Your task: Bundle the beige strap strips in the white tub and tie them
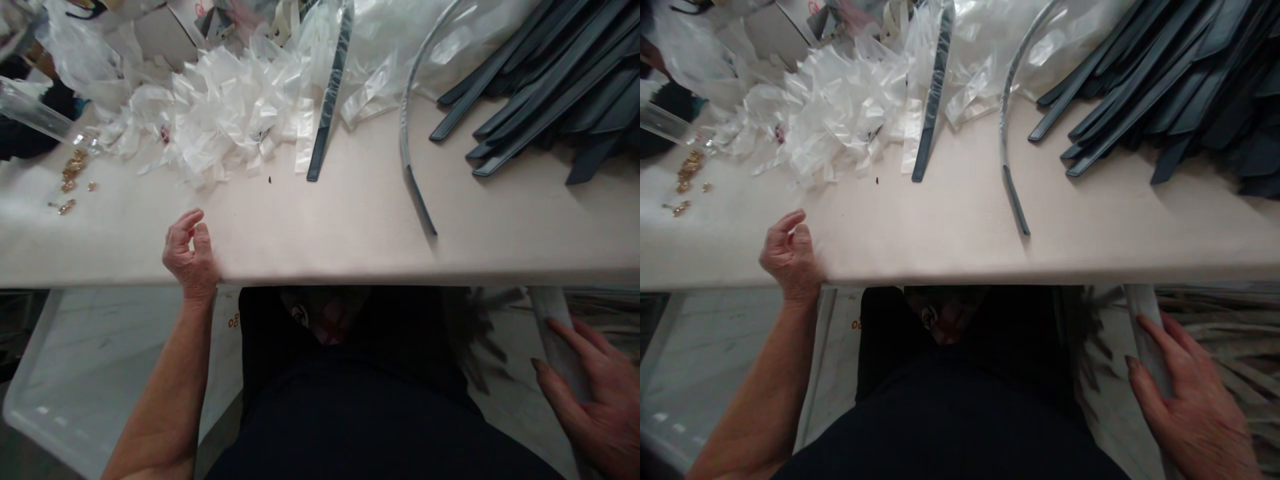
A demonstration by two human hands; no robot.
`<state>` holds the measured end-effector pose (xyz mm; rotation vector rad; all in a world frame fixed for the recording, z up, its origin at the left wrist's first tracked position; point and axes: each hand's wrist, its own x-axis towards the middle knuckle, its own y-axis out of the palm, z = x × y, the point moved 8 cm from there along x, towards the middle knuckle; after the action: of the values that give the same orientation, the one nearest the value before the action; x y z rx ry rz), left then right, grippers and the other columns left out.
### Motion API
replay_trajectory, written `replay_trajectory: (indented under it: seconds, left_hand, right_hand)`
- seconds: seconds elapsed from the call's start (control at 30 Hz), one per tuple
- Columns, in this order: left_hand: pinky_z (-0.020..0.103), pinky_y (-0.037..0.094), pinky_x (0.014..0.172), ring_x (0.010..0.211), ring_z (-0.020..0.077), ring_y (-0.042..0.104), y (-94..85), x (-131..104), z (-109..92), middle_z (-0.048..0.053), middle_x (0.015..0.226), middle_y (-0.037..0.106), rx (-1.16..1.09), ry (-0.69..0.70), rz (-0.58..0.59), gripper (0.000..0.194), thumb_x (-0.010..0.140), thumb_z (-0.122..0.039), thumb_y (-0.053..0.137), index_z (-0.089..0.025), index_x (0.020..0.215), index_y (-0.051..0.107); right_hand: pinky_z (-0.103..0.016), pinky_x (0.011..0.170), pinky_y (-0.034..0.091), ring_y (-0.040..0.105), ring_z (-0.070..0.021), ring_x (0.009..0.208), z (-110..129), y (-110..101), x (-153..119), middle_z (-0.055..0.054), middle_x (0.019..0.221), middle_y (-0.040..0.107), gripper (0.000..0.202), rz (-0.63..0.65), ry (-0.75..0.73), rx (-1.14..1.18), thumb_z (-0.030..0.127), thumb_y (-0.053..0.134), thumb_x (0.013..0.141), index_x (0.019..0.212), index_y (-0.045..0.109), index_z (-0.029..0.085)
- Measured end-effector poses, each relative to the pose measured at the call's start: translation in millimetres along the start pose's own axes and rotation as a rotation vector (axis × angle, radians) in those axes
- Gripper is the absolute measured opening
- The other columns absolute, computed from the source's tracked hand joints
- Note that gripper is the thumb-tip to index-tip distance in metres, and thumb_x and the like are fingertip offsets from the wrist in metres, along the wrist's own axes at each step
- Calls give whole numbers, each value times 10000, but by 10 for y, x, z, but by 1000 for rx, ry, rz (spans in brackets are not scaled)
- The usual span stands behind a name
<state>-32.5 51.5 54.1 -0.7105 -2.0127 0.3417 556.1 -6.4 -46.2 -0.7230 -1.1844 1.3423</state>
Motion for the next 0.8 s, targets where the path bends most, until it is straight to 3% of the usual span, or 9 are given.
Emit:
replay_trajectory:
  seconds: [0.27, 0.43, 0.6, 0.7, 0.8]
  left_hand:
    - [327, 544, 919, 1072, 205, 690, 21, 3, 50, 108, 1150, 741, 56, 6, 27, 240, 947, -254, 590, -146, 1113, 726]
    - [357, 539, 956, 1092, 214, 680, 123, 12, 55, 132, 1165, 735, 96, 17, 98, 297, 962, -326, 549, -133, 1100, 727]
    - [433, 504, 1077, 1143, 257, 667, 88, -50, 94, 129, 1192, 725, 126, -24, 127, 411, 984, -462, 475, -158, 1113, 720]
    - [519, 501, 1094, 1152, 310, 664, 186, -114, 402, 113, 1217, 717, 113, -29, 161, 458, 955, -545, 460, -199, 1113, 717]
    - [584, 517, 1067, 1148, 345, 666, 342, -110, 723, 89, 1237, 714, 75, -26, 188, 427, 920, -544, 487, -247, 1131, 710]
  right_hand:
    - [-657, 1031, 505, 495, -409, 1337, 54, 6, 35, -127, 1525, 436, 635, -45, -91, 1, 423, 415, 1019, 1623, 235, 343]
    - [-561, 1057, 489, 588, -336, 1235, 301, -201, 352, -71, 1529, 448, 631, -153, -290, -30, 353, 433, 1013, 1615, 244, 379]
    - [-330, 1167, 367, 556, -212, 1286, 755, -712, 915, -67, 1519, 462, 552, -319, -523, 2, 283, 445, 1023, 1571, 373, 272]
    - [-296, 1120, 420, 574, -175, 1260, 1024, -1150, 1441, -70, 1469, 514, 438, -460, -615, -77, 217, 476, 1018, 1456, 491, 224]
    - [-321, 1092, 474, 584, -180, 1249, 1204, -1520, 2204, -55, 1467, 519, 370, -523, -637, -148, 201, 481, 1019, 1386, 528, 216]
